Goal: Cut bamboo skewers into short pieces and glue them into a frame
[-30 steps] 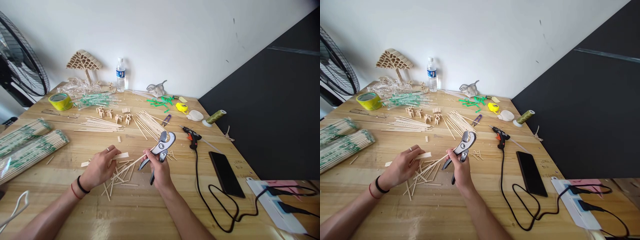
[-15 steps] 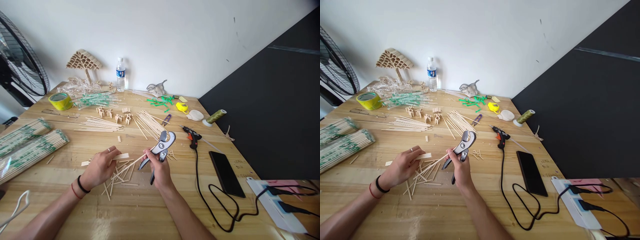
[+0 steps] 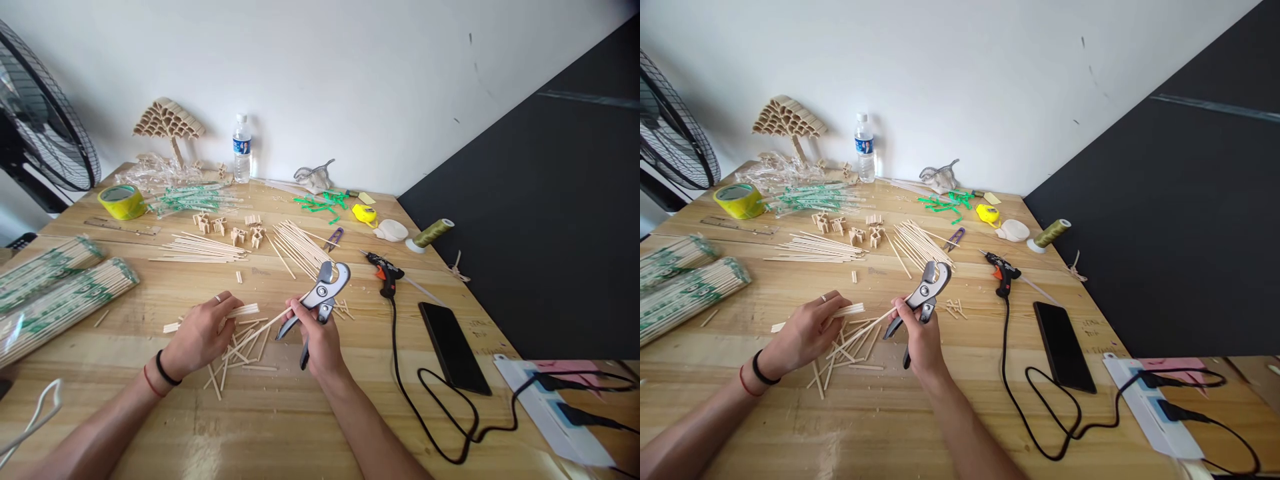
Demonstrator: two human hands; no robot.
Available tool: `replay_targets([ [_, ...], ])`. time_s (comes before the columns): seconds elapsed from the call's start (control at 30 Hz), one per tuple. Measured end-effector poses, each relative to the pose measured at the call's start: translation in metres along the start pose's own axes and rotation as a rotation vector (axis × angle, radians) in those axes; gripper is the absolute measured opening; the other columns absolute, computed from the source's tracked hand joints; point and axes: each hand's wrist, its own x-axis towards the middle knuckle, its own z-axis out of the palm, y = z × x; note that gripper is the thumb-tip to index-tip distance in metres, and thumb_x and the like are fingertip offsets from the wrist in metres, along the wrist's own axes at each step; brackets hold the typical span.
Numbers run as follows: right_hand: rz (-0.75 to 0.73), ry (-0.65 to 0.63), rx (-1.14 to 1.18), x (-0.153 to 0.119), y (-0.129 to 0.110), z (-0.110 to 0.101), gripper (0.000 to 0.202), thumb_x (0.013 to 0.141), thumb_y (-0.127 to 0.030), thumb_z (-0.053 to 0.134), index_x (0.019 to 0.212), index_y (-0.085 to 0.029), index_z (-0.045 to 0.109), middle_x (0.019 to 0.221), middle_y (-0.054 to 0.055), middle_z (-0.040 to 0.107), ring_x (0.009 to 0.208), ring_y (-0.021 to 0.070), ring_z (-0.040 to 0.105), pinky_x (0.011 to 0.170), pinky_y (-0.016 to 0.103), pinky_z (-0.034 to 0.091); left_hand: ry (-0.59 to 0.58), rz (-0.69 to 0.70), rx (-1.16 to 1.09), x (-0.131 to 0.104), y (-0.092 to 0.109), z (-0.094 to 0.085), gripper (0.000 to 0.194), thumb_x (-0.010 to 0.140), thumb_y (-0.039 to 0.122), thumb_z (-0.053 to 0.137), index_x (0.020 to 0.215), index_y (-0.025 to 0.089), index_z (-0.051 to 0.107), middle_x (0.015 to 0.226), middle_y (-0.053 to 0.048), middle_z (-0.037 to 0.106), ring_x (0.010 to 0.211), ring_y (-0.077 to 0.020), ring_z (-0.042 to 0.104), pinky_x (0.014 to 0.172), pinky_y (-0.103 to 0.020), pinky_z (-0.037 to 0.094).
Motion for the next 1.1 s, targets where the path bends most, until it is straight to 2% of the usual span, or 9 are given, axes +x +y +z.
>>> replay_targets([
  [0.37, 0.01, -0.005, 0.026, -0.0005, -0.0015, 0.002, 0.03, 0.072, -0.045, 0.089, 0.078, -0.019, 0.073, 0.075, 0.002, 0.071, 0.07, 0.0194, 0.064, 0.071, 0.036, 0.055, -0.014, 0.004, 0.024, -0.0002, 0.0006, 0.0009, 0.025, 0.087, 0.005, 0.045, 0.098, 0.021, 0.062, 0.09, -0.004, 0.066, 0.077, -0.0198, 0.066, 0.069, -0.03, 0.047],
  [0.63, 0.017, -0.011, 0.039, -0.0006, -0.0012, 0.002, 0.03, 0.072, -0.044, 0.089, 0.078, -0.019, 0.073, 0.073, 0.002, 0.07, 0.069, 0.019, 0.064, 0.071, 0.035, 0.055, -0.002, 0.014, 0.026, 0.0001, 0.0006, 0.0022, 0.024, 0.091, 0.008, 0.045, 0.103, 0.021, 0.061, 0.094, -0.005, 0.068, 0.08, -0.0197, 0.067, 0.072, -0.03, 0.049],
  [0.77, 0.019, -0.017, 0.042, -0.0006, -0.0004, 0.0016, 0.029, 0.073, -0.043, 0.088, 0.079, -0.019, 0.073, 0.073, 0.002, 0.07, 0.069, 0.0187, 0.064, 0.071, 0.035, 0.055, 0.041, -0.017, -0.004, -0.0013, -0.0014, 0.0056, 0.023, 0.096, 0.016, 0.048, 0.117, 0.02, 0.057, 0.094, -0.004, 0.072, 0.066, -0.0162, 0.064, 0.064, -0.028, 0.047],
  [0.87, 0.014, -0.019, 0.044, -0.0003, -0.001, 0.0018, 0.028, 0.073, -0.042, 0.088, 0.079, -0.019, 0.073, 0.074, 0.002, 0.07, 0.069, 0.0186, 0.064, 0.072, 0.035, 0.056, 0.044, -0.049, -0.01, -0.0012, -0.0026, 0.007, 0.019, 0.099, 0.023, 0.049, 0.117, 0.02, 0.056, 0.082, -0.001, 0.071, 0.058, -0.0154, 0.059, 0.058, -0.027, 0.043],
  [0.97, 0.009, -0.02, 0.045, 0.0, -0.0018, 0.0022, 0.03, 0.073, -0.043, 0.089, 0.079, -0.019, 0.073, 0.074, 0.002, 0.07, 0.069, 0.0186, 0.064, 0.071, 0.035, 0.056, 0.035, -0.038, -0.014, 0.0001, -0.003, 0.0068, 0.012, 0.102, 0.025, 0.048, 0.107, 0.02, 0.058, 0.078, -0.001, 0.07, 0.063, -0.0164, 0.063, 0.061, -0.027, 0.044],
  [1.1, 0.003, -0.014, 0.051, -0.0002, -0.0019, 0.0026, 0.03, 0.072, -0.043, 0.089, 0.078, -0.018, 0.072, 0.075, 0.002, 0.07, 0.068, 0.0181, 0.064, 0.07, 0.035, 0.056, 0.029, 0.006, -0.035, 0.0006, -0.0029, 0.0056, 0.016, 0.106, 0.027, 0.046, 0.105, 0.02, 0.06, 0.084, -0.003, 0.072, 0.073, -0.0173, 0.066, 0.068, -0.027, 0.047],
])
